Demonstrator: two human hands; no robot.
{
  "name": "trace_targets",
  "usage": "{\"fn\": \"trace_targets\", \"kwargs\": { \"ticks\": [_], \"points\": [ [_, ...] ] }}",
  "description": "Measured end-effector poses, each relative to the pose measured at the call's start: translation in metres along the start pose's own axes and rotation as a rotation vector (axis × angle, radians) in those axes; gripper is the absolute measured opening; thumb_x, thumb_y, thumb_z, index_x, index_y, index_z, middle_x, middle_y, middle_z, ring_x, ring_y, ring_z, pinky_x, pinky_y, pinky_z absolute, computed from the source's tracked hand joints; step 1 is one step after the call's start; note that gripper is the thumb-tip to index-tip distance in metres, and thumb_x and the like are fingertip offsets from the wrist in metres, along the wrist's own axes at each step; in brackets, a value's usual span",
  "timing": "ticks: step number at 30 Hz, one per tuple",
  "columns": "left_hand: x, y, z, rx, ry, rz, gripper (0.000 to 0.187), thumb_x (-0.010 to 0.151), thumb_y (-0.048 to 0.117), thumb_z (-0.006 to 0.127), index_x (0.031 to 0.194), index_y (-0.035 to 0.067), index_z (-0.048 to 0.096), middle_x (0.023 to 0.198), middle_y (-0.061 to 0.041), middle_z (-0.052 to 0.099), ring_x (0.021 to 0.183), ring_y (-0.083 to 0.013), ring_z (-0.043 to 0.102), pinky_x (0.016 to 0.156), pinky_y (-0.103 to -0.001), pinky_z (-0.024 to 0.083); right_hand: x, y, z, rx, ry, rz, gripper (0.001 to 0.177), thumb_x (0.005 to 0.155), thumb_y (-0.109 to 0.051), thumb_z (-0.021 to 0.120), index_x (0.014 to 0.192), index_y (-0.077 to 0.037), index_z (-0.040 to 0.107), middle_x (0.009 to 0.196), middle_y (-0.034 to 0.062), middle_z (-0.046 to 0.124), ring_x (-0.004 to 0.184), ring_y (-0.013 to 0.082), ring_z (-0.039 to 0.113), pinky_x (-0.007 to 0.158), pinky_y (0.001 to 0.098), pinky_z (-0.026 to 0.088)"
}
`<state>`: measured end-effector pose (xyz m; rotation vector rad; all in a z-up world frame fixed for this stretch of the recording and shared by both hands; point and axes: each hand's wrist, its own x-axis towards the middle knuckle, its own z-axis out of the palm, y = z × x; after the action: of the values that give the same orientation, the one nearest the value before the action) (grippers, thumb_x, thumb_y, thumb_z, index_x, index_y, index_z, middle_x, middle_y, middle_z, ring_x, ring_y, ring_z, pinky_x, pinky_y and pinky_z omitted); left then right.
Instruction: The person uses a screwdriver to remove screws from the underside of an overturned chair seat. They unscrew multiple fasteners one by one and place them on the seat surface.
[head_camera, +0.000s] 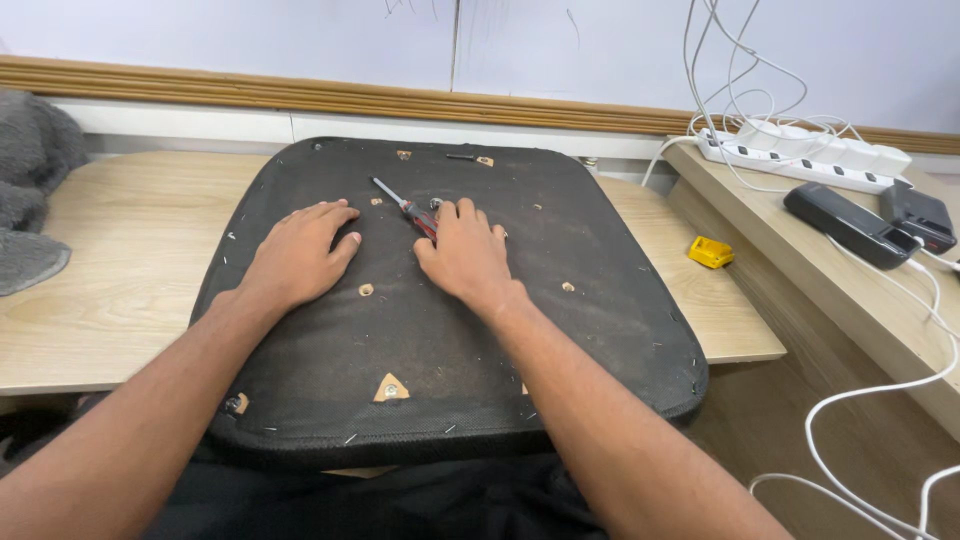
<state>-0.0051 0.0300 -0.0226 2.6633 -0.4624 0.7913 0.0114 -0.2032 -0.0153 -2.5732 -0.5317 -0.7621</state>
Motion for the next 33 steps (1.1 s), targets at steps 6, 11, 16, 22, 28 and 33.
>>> {"fn": "trace_targets", "kwargs": {
  "ticks": [6,11,16,22,28,33],
  "points": [
    [0.019,0.031,-0.004,-0.052,-0.057,-0.105,0.037,0.095,0.021,0.055,0.122,-0.001,0.066,0.127,-0.021,0.067,0.12,-0.0382,0.06,0.106,-0.048,0.046,-0.01,-0.016,0.005,-0.037,0.131,-0.016,0.04,0.089,-0.026,0.06,0.117,0.003,0.062,0.111,0.0205,0.059,0.107,0.0382,0.06,0.092,0.0579,0.044],
    [0.017,0.055,0.004,-0.072,-0.027,0.014,0.036,0.095,0.013,0.051,0.125,-0.004,0.063,0.129,-0.022,0.066,0.125,-0.0389,0.059,0.11,-0.049,0.044,-0.025,-0.023,-0.006,-0.019,0.124,-0.026,0.028,0.096,-0.02,0.061,0.111,0.003,0.06,0.112,0.0215,0.058,0.105,0.0382,0.06,0.093,0.0524,0.046],
    [0.022,0.055,-0.005,0.041,0.054,0.058,0.046,0.094,0.022,0.05,0.132,-0.004,0.056,0.144,-0.025,0.055,0.139,-0.0371,0.048,0.117,-0.049,0.034,-0.008,-0.045,-0.017,0.035,0.174,-0.022,0.028,0.091,-0.013,0.063,0.11,0.005,0.057,0.111,0.0242,0.055,0.107,0.0409,0.056,0.094,0.0522,0.045],
    [0.0,0.053,0.008,-0.01,-0.083,-0.02,0.054,0.094,0.03,0.046,0.138,-0.002,0.051,0.154,-0.025,0.043,0.145,-0.037,0.038,0.119,-0.049,0.027,-0.03,-0.028,0.003,0.056,0.177,-0.068,0.026,0.092,-0.013,0.063,0.109,0.006,0.057,0.109,0.0258,0.055,0.106,0.0423,0.056,0.094,0.0531,0.045],
    [0.004,0.051,0.011,0.031,-0.069,0.025,0.057,0.096,0.033,0.045,0.141,-0.002,0.049,0.154,-0.025,0.043,0.146,-0.0367,0.037,0.119,-0.049,0.027,-0.03,-0.027,-0.002,0.086,0.165,-0.064,0.025,0.092,-0.013,0.063,0.107,0.006,0.057,0.109,0.0261,0.055,0.103,0.0428,0.058,0.092,0.0535,0.046],
    [0.001,0.043,0.015,0.006,-0.01,0.034,0.051,0.094,0.034,0.05,0.132,0.0,0.056,0.142,-0.024,0.054,0.137,-0.0364,0.047,0.112,-0.051,0.036,-0.031,-0.026,0.004,0.087,0.155,-0.068,0.026,0.092,-0.014,0.063,0.108,0.005,0.056,0.11,0.0251,0.054,0.105,0.0422,0.058,0.093,0.0542,0.046]
  ]
}}
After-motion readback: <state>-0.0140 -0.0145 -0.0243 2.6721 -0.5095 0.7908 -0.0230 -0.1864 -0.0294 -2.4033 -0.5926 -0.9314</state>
